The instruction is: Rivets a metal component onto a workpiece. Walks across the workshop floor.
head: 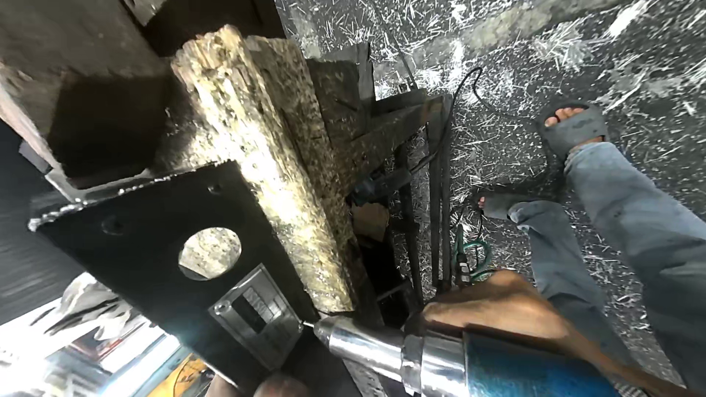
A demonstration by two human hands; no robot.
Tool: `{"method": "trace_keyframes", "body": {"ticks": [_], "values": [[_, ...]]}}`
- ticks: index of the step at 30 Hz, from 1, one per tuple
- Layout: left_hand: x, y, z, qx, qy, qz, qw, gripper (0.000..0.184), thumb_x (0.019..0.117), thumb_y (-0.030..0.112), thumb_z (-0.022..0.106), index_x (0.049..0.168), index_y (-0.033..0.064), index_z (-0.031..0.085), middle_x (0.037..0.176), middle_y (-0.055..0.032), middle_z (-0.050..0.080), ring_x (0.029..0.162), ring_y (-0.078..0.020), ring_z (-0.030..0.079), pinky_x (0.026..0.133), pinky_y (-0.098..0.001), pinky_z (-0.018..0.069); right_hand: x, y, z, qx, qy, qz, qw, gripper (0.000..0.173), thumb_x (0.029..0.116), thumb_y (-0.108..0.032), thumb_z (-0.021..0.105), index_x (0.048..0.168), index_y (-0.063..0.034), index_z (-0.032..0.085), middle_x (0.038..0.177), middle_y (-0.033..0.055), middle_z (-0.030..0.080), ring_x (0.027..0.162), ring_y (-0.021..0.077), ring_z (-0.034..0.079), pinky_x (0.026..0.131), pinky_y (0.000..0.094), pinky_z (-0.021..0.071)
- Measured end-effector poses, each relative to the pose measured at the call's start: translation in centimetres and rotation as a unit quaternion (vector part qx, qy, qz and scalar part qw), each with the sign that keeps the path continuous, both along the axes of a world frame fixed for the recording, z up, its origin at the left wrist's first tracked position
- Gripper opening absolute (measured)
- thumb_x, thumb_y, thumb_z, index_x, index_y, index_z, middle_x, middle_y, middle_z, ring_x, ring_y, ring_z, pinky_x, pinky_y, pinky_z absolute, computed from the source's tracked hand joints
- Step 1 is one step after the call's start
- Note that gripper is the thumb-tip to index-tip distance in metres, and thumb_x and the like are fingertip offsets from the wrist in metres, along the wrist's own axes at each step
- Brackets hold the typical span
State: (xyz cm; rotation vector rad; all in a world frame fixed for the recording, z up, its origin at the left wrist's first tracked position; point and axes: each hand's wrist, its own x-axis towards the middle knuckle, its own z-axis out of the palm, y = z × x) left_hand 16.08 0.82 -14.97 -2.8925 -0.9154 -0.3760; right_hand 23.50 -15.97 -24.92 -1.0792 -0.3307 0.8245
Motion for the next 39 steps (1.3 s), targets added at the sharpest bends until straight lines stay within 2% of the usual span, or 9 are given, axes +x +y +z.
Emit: {"method": "trace_keyframes", "body": {"ticks": [3, 5, 8, 11, 15, 18, 22, 35, 39], "values": [[2.0, -1.6, -1.6, -0.177, -0.023, 0.113, 0.977, 0.050, 0.1038, 0.028, 0.053, 0.133, -0.0123, 0.053, 0.121, -0.0138, 0.069, 0.118, -0.0158, 0.065, 0.102, -0.0296, 0.0518, -0.4, 0.0, -0.2, 0.013, 0.004, -0.011, 1.000, 0.033, 0.0842, -0.028, 0.070, 0.107, -0.0048, 0.073, 0.087, 0.0113, 0.072, 0.083, 0.0164, 0.067, 0.074, 0.0324, 0.0541], [2.3, -1.8, -2.1, -0.217, -0.052, 0.125, 0.967, 0.047, 0.1004, 0.022, 0.058, 0.133, -0.0114, 0.053, 0.119, -0.0123, 0.069, 0.116, -0.0151, 0.065, 0.099, -0.0296, 0.0528, -0.1, 0.0, -0.1, 0.012, 0.005, -0.005, 1.000, 0.030, 0.0834, -0.027, 0.071, 0.104, -0.0047, 0.072, 0.085, 0.0111, 0.070, 0.081, 0.0169, 0.066, 0.072, 0.0328, 0.0528], [1.5, -1.4, -1.8, -0.216, -0.030, 0.090, 0.972, 0.046, 0.1038, 0.023, 0.053, 0.132, -0.0132, 0.053, 0.117, -0.0127, 0.070, 0.115, -0.0141, 0.066, 0.099, -0.0285, 0.0529, 0.2, 0.1, -0.2, 0.017, 0.002, 0.001, 1.000, 0.028, 0.0839, -0.024, 0.071, 0.103, -0.0036, 0.071, 0.085, 0.0108, 0.070, 0.081, 0.0145, 0.067, 0.070, 0.0303, 0.0536], [2.5, -0.8, -0.6, -0.261, -0.010, 0.018, 0.965, 0.041, 0.1046, 0.015, 0.035, 0.114, -0.0225, 0.048, 0.100, -0.0136, 0.064, 0.103, -0.0034, 0.062, 0.095, -0.0176, 0.0487, -0.2, 0.2, -0.2, 0.020, 0.000, -0.015, 1.000, 0.031, 0.0849, -0.027, 0.070, 0.104, -0.0018, 0.071, 0.086, 0.0126, 0.071, 0.081, 0.0158, 0.068, 0.071, 0.0310, 0.0544], [1.3, -0.8, -0.1, -0.068, -0.002, 0.020, 0.997, 0.055, 0.1072, 0.029, 0.040, 0.116, -0.0230, 0.055, 0.106, -0.0175, 0.063, 0.103, -0.0067, 0.064, 0.094, -0.0198, 0.0509, -0.3, 0.1, -0.3, 0.033, 0.006, -0.008, 0.999, 0.036, 0.0838, -0.030, 0.071, 0.107, -0.0027, 0.071, 0.089, 0.0117, 0.071, 0.084, 0.0152, 0.068, 0.075, 0.0305, 0.0542], [1.8, -0.8, -2.2, -0.123, -0.009, 0.112, 0.986, 0.045, 0.0998, 0.018, 0.054, 0.125, -0.0190, 0.053, 0.115, -0.0200, 0.068, 0.111, -0.0171, 0.066, 0.098, -0.0284, 0.0535, -1.1, 0.4, -1.2, 0.064, 0.002, -0.028, 0.998, 0.033, 0.0897, -0.028, 0.069, 0.107, 0.0000, 0.071, 0.086, 0.0106, 0.071, 0.081, 0.0101, 0.067, 0.072, 0.0240, 0.0537], [1.4, -0.6, -0.2, -0.045, -0.032, 0.014, 0.998, 0.049, 0.1035, 0.026, 0.044, 0.106, -0.0207, 0.057, 0.091, -0.0094, 0.061, 0.086, 0.0014, 0.062, 0.082, -0.0151, 0.0520, -1.2, 0.5, -1.3, 0.056, -0.016, -0.032, 0.998, 0.034, 0.0865, -0.029, 0.070, 0.107, -0.0027, 0.071, 0.087, 0.0093, 0.072, 0.082, 0.0103, 0.067, 0.073, 0.0240, 0.0539], [1.3, -0.5, -0.1, -0.091, -0.062, 0.015, 0.994, 0.049, 0.1033, 0.031, 0.050, 0.108, -0.0173, 0.056, 0.096, -0.0042, 0.060, 0.091, 0.0027, 0.061, 0.086, -0.0144, 0.0507, -0.8, 0.6, -1.1, 0.052, -0.023, -0.032, 0.998, 0.030, 0.0876, -0.026, 0.064, 0.106, -0.0045, 0.073, 0.083, 0.0079, 0.072, 0.076, 0.0135, 0.067, 0.066, 0.0290, 0.0535], [2.1, 0.0, -1.0, -0.237, -0.088, 0.050, 0.966, 0.029, 0.0972, 0.007, 0.049, 0.101, -0.0210, 0.051, 0.089, -0.0091, 0.060, 0.090, 0.0012, 0.060, 0.085, -0.0124, 0.0479, -0.9, 0.8, -1.2, 0.061, -0.030, -0.042, 0.997, 0.027, 0.0934, -0.026, 0.063, 0.107, -0.0043, 0.072, 0.083, 0.0069, 0.072, 0.077, 0.0088, 0.067, 0.065, 0.0235, 0.0524]]}}
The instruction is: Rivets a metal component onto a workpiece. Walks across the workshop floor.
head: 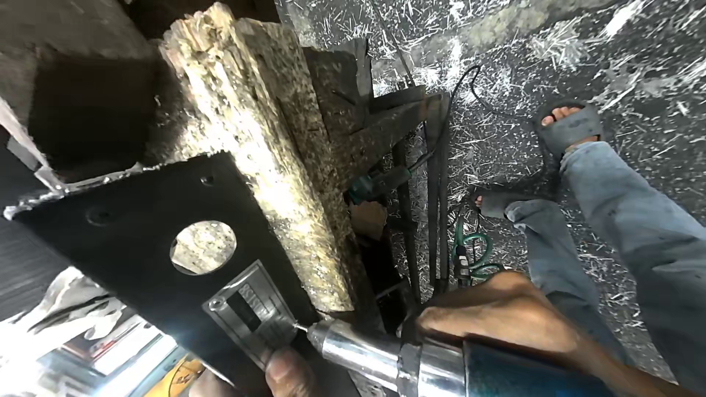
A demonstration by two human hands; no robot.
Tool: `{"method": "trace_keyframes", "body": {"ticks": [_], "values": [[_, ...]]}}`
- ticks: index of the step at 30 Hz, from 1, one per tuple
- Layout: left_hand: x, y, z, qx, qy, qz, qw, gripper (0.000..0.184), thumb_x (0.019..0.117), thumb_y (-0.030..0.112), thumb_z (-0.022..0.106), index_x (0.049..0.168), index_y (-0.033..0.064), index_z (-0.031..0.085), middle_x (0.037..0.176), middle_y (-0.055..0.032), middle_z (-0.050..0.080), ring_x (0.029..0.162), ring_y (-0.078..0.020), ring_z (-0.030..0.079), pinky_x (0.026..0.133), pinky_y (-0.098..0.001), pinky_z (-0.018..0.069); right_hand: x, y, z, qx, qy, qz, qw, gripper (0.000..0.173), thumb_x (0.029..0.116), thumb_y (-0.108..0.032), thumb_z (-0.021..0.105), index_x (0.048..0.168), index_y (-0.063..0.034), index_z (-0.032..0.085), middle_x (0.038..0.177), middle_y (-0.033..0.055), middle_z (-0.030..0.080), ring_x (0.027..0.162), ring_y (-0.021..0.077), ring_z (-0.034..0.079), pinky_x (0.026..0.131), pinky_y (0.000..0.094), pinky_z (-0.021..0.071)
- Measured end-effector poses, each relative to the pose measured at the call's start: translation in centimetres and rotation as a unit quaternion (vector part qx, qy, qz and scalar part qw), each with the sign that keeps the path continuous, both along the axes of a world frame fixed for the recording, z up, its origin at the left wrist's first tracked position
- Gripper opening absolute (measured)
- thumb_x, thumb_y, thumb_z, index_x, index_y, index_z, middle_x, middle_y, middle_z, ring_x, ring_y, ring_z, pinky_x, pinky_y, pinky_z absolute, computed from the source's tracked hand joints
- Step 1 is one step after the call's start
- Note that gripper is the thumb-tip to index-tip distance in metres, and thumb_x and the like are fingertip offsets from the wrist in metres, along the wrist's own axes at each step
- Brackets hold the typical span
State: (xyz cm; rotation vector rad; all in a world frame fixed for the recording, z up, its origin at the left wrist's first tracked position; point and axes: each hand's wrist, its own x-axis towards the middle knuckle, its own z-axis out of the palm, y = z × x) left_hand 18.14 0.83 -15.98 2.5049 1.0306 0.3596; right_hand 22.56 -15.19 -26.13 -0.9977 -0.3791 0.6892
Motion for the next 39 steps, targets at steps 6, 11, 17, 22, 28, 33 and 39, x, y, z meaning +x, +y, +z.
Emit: {"method": "trace_keyframes", "body": {"ticks": [6, 11, 17, 22, 28, 33, 39], "values": [[0.4, 0.1, -0.1, -0.059, 0.001, 0.009, 0.998, 0.025, 0.0952, 0.003, 0.044, 0.096, -0.0222, 0.049, 0.086, -0.0115, 0.059, 0.088, 0.0012, 0.059, 0.085, -0.0107, 0.0462, 0.5, 0.0, 0.2, -0.007, -0.011, 0.016, 1.000, 0.028, 0.0904, -0.027, 0.065, 0.106, -0.0048, 0.071, 0.082, 0.0070, 0.071, 0.075, 0.0099, 0.066, 0.064, 0.0242, 0.0523], [-1.3, -0.5, 1.2, 0.134, 0.049, -0.010, 0.990, 0.056, 0.1041, 0.035, 0.050, 0.115, -0.0201, 0.055, 0.101, -0.0087, 0.061, 0.096, 0.0004, 0.062, 0.089, -0.0174, 0.0513, 1.1, -0.3, 0.4, -0.040, -0.056, 0.017, 0.997, 0.030, 0.0896, -0.029, 0.063, 0.109, -0.0078, 0.072, 0.086, 0.0046, 0.072, 0.079, 0.0084, 0.067, 0.066, 0.0229, 0.0534], [0.4, -0.6, 0.1, -0.114, 0.033, 0.019, 0.993, 0.031, 0.1008, 0.009, 0.045, 0.110, -0.0200, 0.051, 0.099, -0.0097, 0.062, 0.102, 0.0037, 0.059, 0.094, -0.0105, 0.0447, 2.0, -0.5, 0.8, -0.045, -0.014, 0.057, 0.997, 0.026, 0.0886, -0.019, 0.063, 0.105, -0.0024, 0.074, 0.083, 0.0116, 0.072, 0.075, 0.0168, 0.068, 0.067, 0.0322, 0.0538], [-0.9, -0.8, 1.0, 0.112, 0.039, -0.026, 0.993, 0.049, 0.1044, 0.031, 0.050, 0.114, -0.0171, 0.053, 0.099, -0.0017, 0.059, 0.097, 0.0073, 0.060, 0.088, -0.0117, 0.0497, 1.2, -0.4, 0.4, -0.035, 0.005, 0.046, 0.998, 0.028, 0.0927, -0.025, 0.060, 0.106, -0.0040, 0.074, 0.083, 0.0103, 0.072, 0.075, 0.0156, 0.067, 0.067, 0.0309, 0.0536], [0.2, -0.5, 0.1, -0.100, 0.031, 0.016, 0.994, 0.035, 0.1025, 0.011, 0.044, 0.113, -0.0216, 0.050, 0.102, -0.0108, 0.062, 0.107, 0.0041, 0.058, 0.098, -0.0114, 0.0434, 1.2, -0.3, 0.5, -0.030, -0.005, 0.029, 0.999, 0.025, 0.0975, -0.023, 0.058, 0.104, -0.0040, 0.073, 0.084, 0.0079, 0.072, 0.077, 0.0100, 0.067, 0.068, 0.0236, 0.0543], [-0.9, -0.9, 1.3, 0.152, 0.068, -0.027, 0.986, 0.059, 0.1052, 0.037, 0.048, 0.115, -0.0203, 0.053, 0.101, -0.0059, 0.060, 0.098, 0.0044, 0.061, 0.088, -0.0137, 0.0505, 2.5, -0.6, 1.5, -0.055, 0.006, 0.057, 0.997, 0.023, 0.0896, -0.012, 0.059, 0.102, -0.0002, 0.074, 0.083, 0.0133, 0.073, 0.075, 0.0174, 0.069, 0.070, 0.0307, 0.0557], [-0.9, -0.6, 1.1, 0.165, 0.058, -0.020, 0.984, 0.061, 0.1050, 0.042, 0.048, 0.112, -0.0185, 0.055, 0.100, -0.0089, 0.061, 0.095, -0.0005, 0.062, 0.088, -0.0172, 0.0515, 1.0, -0.2, 0.2, -0.025, -0.038, 0.027, 0.999, 0.029, 0.1007, -0.030, 0.054, 0.106, -0.0080, 0.072, 0.084, 0.0051, 0.073, 0.078, 0.0102, 0.069, 0.064, 0.0250, 0.0537]]}}
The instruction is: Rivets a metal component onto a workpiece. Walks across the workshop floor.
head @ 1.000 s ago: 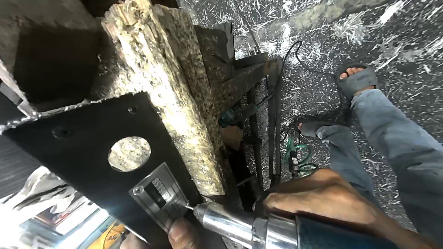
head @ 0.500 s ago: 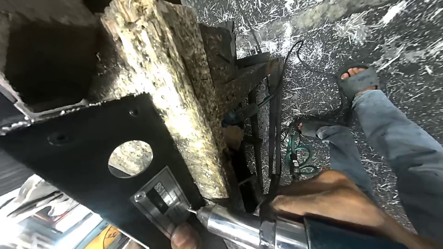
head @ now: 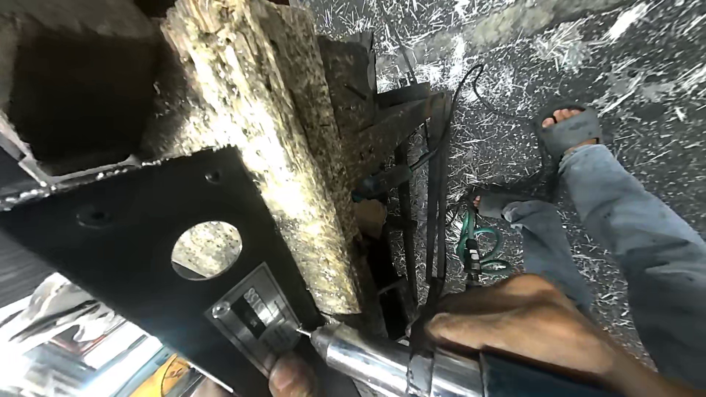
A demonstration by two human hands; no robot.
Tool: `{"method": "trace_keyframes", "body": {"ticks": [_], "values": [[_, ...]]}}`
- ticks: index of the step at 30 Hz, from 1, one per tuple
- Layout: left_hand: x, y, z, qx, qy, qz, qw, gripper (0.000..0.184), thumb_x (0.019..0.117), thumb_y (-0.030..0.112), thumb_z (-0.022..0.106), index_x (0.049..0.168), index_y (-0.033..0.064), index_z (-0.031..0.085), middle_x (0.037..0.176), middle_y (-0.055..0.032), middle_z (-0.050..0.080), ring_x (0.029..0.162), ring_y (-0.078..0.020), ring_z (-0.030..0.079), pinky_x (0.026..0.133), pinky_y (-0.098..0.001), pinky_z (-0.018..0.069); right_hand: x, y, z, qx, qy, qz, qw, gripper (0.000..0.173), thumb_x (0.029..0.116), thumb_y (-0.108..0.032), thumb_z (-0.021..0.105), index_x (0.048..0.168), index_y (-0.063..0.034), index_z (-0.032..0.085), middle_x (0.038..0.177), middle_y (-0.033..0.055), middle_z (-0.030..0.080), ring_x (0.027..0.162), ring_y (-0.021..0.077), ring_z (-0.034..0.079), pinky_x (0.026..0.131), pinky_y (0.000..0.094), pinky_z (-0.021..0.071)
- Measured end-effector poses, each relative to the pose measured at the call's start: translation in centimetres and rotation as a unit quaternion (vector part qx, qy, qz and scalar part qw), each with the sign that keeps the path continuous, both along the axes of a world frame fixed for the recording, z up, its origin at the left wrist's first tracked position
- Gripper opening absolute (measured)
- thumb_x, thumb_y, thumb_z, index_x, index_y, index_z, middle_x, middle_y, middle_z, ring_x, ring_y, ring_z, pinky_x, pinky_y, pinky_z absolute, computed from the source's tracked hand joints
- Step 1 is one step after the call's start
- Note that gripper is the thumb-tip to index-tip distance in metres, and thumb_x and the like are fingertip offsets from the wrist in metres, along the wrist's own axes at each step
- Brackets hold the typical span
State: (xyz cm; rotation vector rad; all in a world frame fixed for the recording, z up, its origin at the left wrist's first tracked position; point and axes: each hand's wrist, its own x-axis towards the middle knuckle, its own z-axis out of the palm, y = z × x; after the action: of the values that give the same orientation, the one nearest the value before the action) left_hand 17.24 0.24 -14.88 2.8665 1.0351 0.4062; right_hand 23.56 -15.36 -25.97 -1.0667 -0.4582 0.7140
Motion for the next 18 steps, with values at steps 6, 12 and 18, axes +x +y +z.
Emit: {"method": "trace_keyframes", "body": {"ticks": [6, 12, 18], "values": [[0.0, -0.2, 0.3, 0.001, 0.012, -0.010, 1.000, 0.057, 0.1057, 0.039, 0.050, 0.109, -0.0177, 0.055, 0.096, -0.0052, 0.062, 0.094, 0.0064, 0.062, 0.088, -0.0126, 0.0507, 2.0, -0.4, 1.9, -0.069, -0.053, 0.061, 0.994, 0.024, 0.0984, -0.027, 0.056, 0.103, -0.0105, 0.072, 0.081, 0.0060, 0.071, 0.071, 0.0178, 0.068, 0.055, 0.0359, 0.0514], [1.2, 0.2, -0.5, -0.145, -0.022, 0.025, 0.989, 0.034, 0.0989, 0.012, 0.049, 0.098, -0.0221, 0.050, 0.086, -0.0107, 0.060, 0.088, 0.0024, 0.060, 0.086, -0.0116, 0.0471, 2.6, 0.0, 1.4, -0.046, -0.080, 0.068, 0.993, 0.025, 0.0997, -0.028, 0.053, 0.102, -0.0095, 0.070, 0.084, 0.0067, 0.070, 0.078, 0.0179, 0.069, 0.064, 0.0336, 0.0540], [0.0, -0.1, 0.1, -0.019, 0.028, 0.030, 0.999, 0.059, 0.1047, 0.037, 0.046, 0.106, -0.0211, 0.054, 0.093, -0.0098, 0.059, 0.091, 0.0021, 0.060, 0.086, -0.0139, 0.0493, 1.8, 0.1, 1.6, 0.008, 0.083, 0.041, 0.996, 0.027, 0.0875, -0.015, 0.067, 0.105, 0.0053, 0.070, 0.085, 0.0147, 0.070, 0.080, 0.0113, 0.065, 0.073, 0.0218, 0.0515]]}}
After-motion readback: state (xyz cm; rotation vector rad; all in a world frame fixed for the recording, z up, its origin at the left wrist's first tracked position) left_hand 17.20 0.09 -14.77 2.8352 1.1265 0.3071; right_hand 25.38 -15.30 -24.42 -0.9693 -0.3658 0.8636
